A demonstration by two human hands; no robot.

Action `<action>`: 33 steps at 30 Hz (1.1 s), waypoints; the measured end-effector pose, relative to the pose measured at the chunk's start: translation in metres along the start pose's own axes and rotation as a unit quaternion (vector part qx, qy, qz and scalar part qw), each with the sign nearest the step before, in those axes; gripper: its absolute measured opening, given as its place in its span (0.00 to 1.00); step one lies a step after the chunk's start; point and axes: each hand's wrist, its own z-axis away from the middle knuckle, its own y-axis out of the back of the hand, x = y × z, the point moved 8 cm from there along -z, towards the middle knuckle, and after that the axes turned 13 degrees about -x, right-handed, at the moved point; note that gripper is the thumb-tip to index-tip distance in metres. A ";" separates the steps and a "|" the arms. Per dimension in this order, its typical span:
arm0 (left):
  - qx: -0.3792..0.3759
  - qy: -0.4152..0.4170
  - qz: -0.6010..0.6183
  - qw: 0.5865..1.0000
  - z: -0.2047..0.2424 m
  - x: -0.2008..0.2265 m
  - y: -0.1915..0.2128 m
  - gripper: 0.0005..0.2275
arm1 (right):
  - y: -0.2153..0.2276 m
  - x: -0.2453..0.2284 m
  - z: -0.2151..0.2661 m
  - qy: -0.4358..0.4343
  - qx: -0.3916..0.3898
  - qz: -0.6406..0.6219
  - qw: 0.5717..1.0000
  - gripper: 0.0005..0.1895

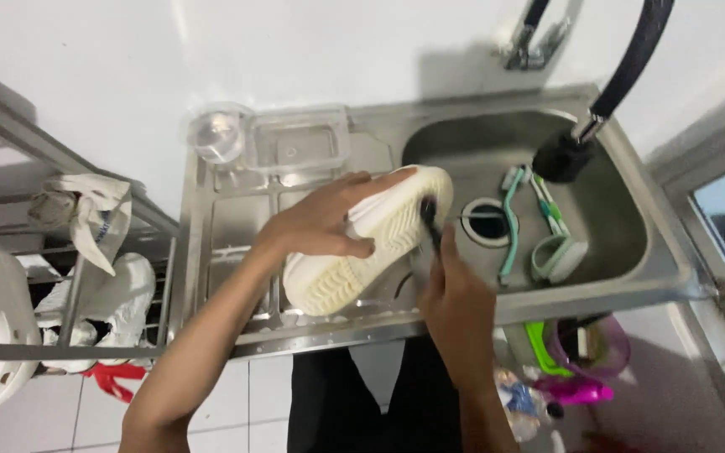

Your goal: Scrubbing a white rubber shoe with a small brush and soapy water in a sink to clean it.

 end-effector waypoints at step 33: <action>0.024 0.226 0.066 0.972 0.026 -0.019 0.024 0.42 | -0.034 0.012 -0.107 0.318 -0.089 -0.105 0.938 0.23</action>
